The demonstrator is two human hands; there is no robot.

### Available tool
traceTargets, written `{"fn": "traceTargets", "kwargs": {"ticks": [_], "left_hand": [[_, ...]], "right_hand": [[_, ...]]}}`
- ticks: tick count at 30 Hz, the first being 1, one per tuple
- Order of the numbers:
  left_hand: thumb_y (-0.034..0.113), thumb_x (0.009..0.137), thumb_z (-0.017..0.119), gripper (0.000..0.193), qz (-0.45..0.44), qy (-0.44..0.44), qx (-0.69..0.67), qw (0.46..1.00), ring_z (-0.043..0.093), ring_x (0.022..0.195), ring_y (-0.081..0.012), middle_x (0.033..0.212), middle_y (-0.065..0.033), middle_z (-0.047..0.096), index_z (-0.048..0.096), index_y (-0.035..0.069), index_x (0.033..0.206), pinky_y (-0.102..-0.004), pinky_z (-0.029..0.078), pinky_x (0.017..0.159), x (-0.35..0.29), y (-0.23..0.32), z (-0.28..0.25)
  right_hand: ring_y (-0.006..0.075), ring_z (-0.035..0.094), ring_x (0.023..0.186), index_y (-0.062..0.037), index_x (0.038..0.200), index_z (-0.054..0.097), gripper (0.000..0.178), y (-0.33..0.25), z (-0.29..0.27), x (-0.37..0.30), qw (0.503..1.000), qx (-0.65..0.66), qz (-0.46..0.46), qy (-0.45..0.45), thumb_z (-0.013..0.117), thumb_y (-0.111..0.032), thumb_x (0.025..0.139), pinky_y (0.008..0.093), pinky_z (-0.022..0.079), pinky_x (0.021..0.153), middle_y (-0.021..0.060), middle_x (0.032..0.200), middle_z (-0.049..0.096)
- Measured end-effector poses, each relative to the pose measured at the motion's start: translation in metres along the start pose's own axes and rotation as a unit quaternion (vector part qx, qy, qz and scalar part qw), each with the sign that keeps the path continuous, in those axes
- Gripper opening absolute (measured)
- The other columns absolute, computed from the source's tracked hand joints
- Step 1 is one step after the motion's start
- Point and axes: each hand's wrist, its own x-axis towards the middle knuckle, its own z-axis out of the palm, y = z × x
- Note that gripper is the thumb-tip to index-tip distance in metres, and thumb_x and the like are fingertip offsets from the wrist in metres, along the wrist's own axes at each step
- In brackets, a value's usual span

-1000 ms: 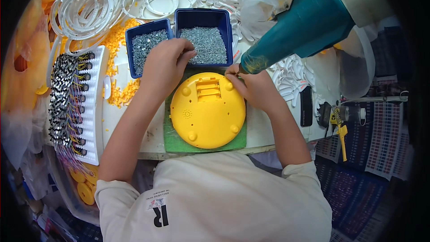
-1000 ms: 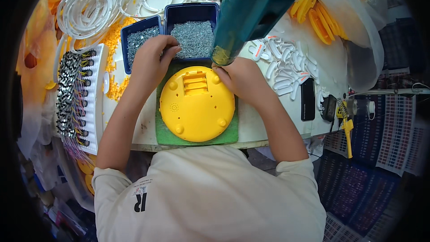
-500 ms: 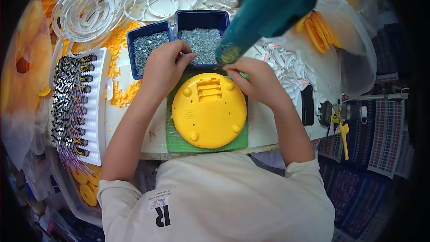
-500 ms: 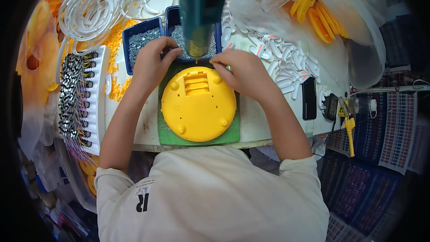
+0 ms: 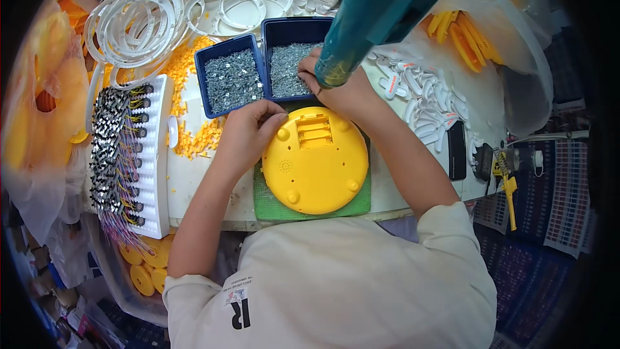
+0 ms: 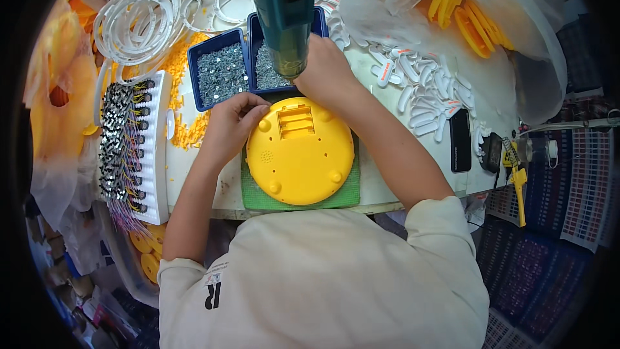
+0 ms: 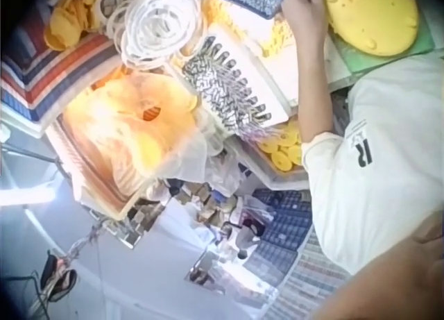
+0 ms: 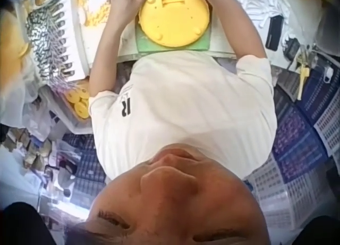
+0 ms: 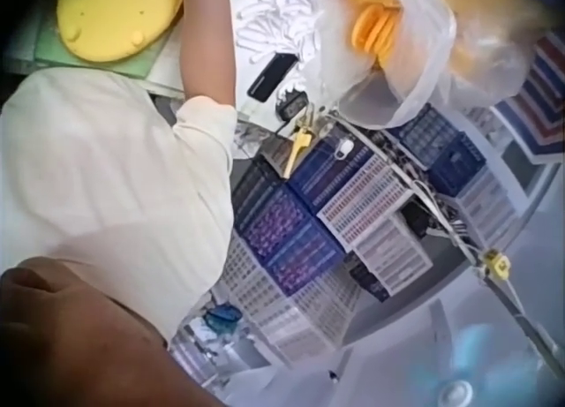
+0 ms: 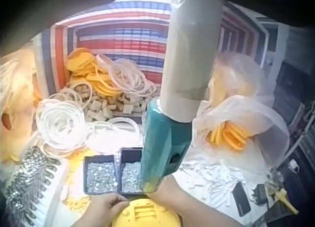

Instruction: Assemble small components into yellow plastic toy parts at a factory workbench.

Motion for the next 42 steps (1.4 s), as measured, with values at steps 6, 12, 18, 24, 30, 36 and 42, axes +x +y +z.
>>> {"fn": "traceTargets", "kwargs": {"ticks": [6,12,18,24,30,36,42], "left_hand": [[0.005,0.100,0.068,0.017,-0.032,-0.024,-0.018,0.999,0.070,0.086,-0.0121,0.095,-0.0091,0.077,0.076,0.000,0.115,-0.0263,0.055,0.077,-0.003,-0.005,-0.005],[-0.005,0.095,0.064,0.030,0.194,-0.007,0.113,0.975,0.069,0.113,-0.0305,0.125,-0.0144,0.072,0.073,0.004,0.122,-0.0361,0.054,0.096,-0.022,-0.017,-0.006],[0.006,0.089,0.072,0.017,0.273,0.143,0.299,0.903,0.057,0.132,-0.0363,0.137,-0.0126,0.066,0.073,0.007,0.106,-0.0457,0.046,0.107,0.032,0.008,-0.015],[0.014,0.088,0.077,0.014,0.257,0.136,0.398,0.870,0.041,0.149,-0.0405,0.149,-0.0131,0.058,0.073,0.009,0.100,-0.0548,0.036,0.115,0.071,-0.005,-0.009],[0.015,0.090,0.077,0.011,0.278,0.159,0.361,0.876,0.051,0.140,-0.0366,0.138,-0.0104,0.066,0.072,0.009,0.098,-0.0511,0.041,0.111,0.066,-0.013,-0.006],[0.011,0.095,0.074,0.008,0.208,0.149,0.233,0.938,0.068,0.102,-0.0266,0.107,-0.0075,0.075,0.072,0.004,0.100,-0.0390,0.051,0.093,0.024,-0.001,-0.006],[0.011,0.104,0.066,0.013,0.060,0.130,0.021,0.989,0.066,0.098,-0.0113,0.107,-0.0047,0.076,0.072,-0.001,0.107,-0.0294,0.052,0.093,-0.046,-0.035,-0.013]], "right_hand": [[0.0269,0.071,0.095,-0.0094,0.102,0.075,0.011,-0.017,-0.033,-0.011,0.992,0.022,0.112,-0.047,0.075,-0.011,0.091,0.0371,0.056,0.085,0.0077,0.099,0.072],[0.0178,0.073,0.089,-0.0030,0.105,0.075,0.012,-0.016,-0.080,-0.085,0.974,0.136,0.179,0.015,0.071,-0.003,0.093,0.0306,0.057,0.084,0.0095,0.100,0.076],[0.0086,0.068,0.089,0.0009,0.106,0.074,0.010,-0.027,-0.085,-0.147,0.899,0.268,0.342,0.058,0.071,-0.002,0.097,0.0262,0.055,0.082,0.0031,0.098,0.074],[0.0056,0.064,0.086,-0.0001,0.106,0.073,0.012,-0.042,-0.079,-0.172,0.811,0.379,0.434,0.105,0.076,-0.003,0.095,0.0219,0.051,0.076,-0.0004,0.096,0.071],[0.0068,0.064,0.081,0.0003,0.105,0.072,0.009,-0.052,-0.061,-0.177,0.805,0.368,0.455,0.097,0.073,-0.006,0.099,0.0235,0.053,0.073,0.0016,0.094,0.071],[0.0169,0.068,0.079,0.0034,0.101,0.072,0.008,-0.065,-0.056,-0.171,0.918,0.194,0.329,0.105,0.072,-0.003,0.097,0.0274,0.056,0.073,0.0096,0.092,0.069],[0.0201,0.068,0.082,0.0024,0.099,0.073,0.006,-0.060,-0.063,-0.167,0.943,0.152,0.261,0.139,0.069,0.000,0.095,0.0299,0.056,0.072,0.0112,0.092,0.069]]}}
